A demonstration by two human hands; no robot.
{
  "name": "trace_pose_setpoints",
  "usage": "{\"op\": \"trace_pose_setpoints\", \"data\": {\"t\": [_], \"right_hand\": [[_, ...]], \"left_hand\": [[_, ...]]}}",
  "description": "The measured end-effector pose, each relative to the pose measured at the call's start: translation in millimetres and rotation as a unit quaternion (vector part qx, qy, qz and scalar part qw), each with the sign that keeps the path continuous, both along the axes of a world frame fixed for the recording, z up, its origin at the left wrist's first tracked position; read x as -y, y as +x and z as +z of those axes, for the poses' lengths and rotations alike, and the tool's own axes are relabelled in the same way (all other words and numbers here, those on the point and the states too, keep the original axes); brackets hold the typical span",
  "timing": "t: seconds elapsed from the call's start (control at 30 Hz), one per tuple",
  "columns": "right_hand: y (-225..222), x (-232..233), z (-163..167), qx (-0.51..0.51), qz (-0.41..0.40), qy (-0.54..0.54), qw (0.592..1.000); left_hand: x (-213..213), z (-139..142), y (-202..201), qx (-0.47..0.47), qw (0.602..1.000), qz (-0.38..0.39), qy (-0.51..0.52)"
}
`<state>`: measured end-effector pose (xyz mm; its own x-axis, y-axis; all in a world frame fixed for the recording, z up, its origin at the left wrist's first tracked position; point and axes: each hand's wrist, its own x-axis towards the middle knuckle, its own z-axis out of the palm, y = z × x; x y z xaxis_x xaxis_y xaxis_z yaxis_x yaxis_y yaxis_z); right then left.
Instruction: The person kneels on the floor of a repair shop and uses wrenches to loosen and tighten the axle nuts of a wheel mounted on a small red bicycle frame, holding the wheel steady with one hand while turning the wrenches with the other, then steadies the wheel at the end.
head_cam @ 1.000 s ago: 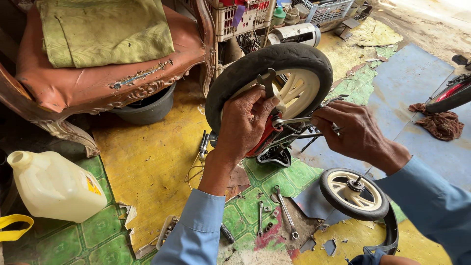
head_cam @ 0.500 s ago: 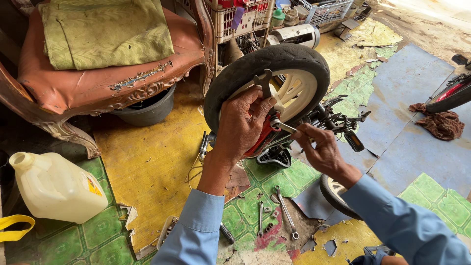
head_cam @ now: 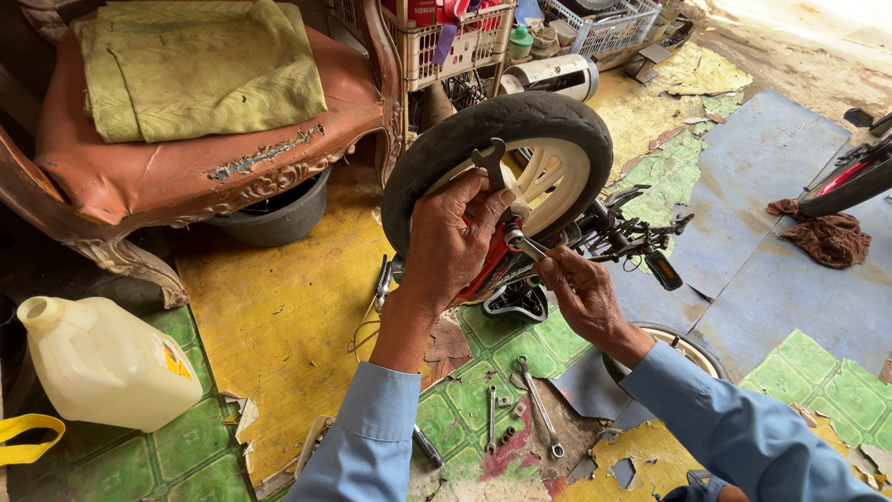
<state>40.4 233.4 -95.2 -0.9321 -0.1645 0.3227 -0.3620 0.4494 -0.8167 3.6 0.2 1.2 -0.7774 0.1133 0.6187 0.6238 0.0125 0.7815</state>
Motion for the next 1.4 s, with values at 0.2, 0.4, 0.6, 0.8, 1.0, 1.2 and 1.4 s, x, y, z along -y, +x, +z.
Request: {"op": "trace_pose_setpoints", "data": {"t": [0.2, 0.4, 0.6, 0.8, 1.0, 1.2, 1.4], "right_hand": [[-5, -8, 8, -0.03, 0.013, 0.05, 0.998], [-5, -10, 10, -0.04, 0.018, 0.051, 0.998], [-3, -16, 11, -0.136, 0.045, 0.099, 0.985], [1, -31, 42, -0.183, -0.018, 0.185, 0.965], [10, -28, 98, -0.226, 0.013, 0.266, 0.937], [9, -12, 146, -0.19, 0.007, 0.402, 0.896], [0, -6, 166, -0.198, 0.027, 0.427, 0.882]], "left_hand": [[0, -1, -1, -0.001, 1.0, 0.018, -0.019], [0, -2, -1, 0.01, 1.0, 0.005, -0.008], [0, -2, -1, 0.031, 0.999, -0.007, -0.008], [-2, -3, -2, 0.004, 1.0, 0.001, -0.006], [-2, -3, -2, -0.023, 1.0, 0.014, -0.01], [-2, -2, -1, 0.004, 1.0, -0.012, 0.005], [-2, -3, -1, 0.024, 1.0, -0.01, -0.005]]}}
